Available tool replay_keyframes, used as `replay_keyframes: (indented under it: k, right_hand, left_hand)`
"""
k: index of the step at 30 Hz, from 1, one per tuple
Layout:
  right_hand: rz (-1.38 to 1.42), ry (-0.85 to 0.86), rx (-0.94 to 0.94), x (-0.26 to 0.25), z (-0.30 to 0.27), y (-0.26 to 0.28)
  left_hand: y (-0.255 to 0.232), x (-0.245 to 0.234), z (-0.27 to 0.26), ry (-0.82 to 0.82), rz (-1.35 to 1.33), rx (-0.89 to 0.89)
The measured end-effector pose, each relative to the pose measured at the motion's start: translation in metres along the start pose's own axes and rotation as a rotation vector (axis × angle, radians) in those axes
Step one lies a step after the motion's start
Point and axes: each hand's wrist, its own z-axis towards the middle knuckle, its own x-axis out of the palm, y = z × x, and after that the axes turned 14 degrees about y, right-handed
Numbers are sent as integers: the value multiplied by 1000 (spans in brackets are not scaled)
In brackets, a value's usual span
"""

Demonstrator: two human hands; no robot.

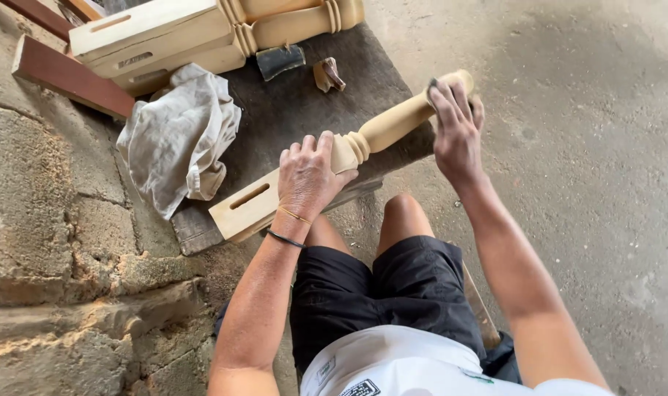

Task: The person sands a turned wooden baluster using a sanding block, rotating the piece to smooth its surface. After finishing, the person wipes the workbench with a cloth and then picks up a flat wooden plank to sand it as well.

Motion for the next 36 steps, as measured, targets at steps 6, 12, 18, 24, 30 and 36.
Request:
replay_keyframes:
  k: [6, 12, 18, 24, 30, 36]
  right_hand:
    - [-1, -48, 4, 5, 22, -9]
    - [-155, -20, -93, -4, 24, -9]
    - [40, 38, 34, -8, 1, -8]
    - [-175, 102, 27, 39, 28, -60]
    - [-29, -68, -16, -19, -14, -1]
    - [-87, 304, 152, 26, 24, -69]
  left_hand:
    - [6, 2, 4, -27, 8, 64]
    - [6, 3, 3, -47, 10, 42]
    - [10, 2, 4, -41, 14, 93]
    - [11, 8, 5, -54, 5, 73]
    - [17, -2, 14, -4, -11, 174]
    - [14, -1, 13, -33, 20, 158]
